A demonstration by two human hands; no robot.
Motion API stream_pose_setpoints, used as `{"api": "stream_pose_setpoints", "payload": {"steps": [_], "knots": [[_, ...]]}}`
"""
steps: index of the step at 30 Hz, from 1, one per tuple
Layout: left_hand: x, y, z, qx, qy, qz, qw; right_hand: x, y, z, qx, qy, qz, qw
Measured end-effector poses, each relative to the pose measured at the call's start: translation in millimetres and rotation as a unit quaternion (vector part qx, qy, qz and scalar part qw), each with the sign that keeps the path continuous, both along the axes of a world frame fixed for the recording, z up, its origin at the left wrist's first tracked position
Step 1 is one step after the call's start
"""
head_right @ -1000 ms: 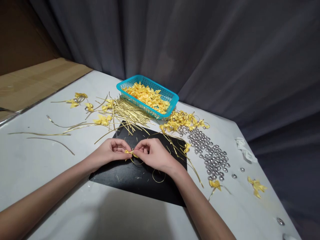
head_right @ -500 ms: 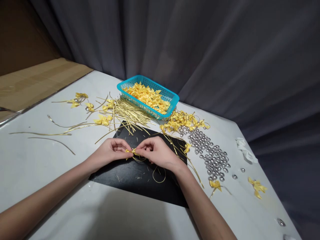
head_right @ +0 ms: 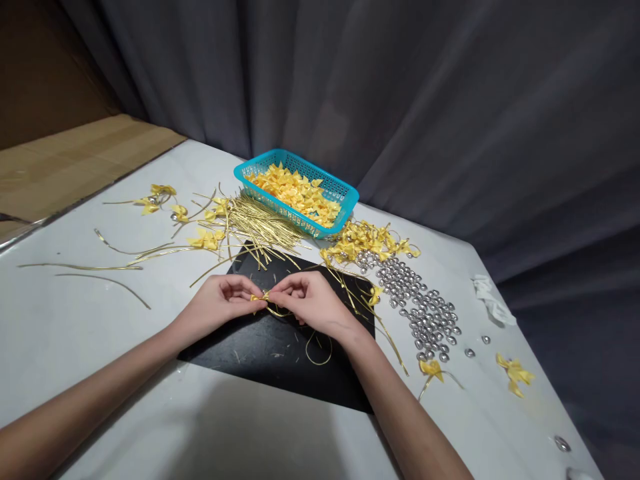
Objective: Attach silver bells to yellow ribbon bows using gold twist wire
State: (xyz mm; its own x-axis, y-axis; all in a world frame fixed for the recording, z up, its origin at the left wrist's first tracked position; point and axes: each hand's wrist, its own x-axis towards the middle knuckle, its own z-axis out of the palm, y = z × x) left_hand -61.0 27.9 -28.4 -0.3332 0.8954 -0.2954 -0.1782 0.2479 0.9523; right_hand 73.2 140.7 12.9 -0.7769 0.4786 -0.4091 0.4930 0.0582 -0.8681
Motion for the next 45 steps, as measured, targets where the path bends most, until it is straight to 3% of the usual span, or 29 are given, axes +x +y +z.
{"api": "stream_pose_setpoints", "payload": {"steps": [34, 40, 45], "knots": [[2, -4, 2.3, 0.026, 0.106, -0.002, 0.994, -5, -5, -7.5, -0.082, -0.022, -0.057, 0.995], [3, -4, 2.4, 0.024, 0.103, 0.002, 0.994, -5, -8, -12.0, -0.066, -0.016, -0.047, 0.997], [-2, -2, 7.5, 0.008, 0.021, -0.008, 1.0, -2, -6, -6.2, -0.013, 0.017, -0.021, 1.0]]}}
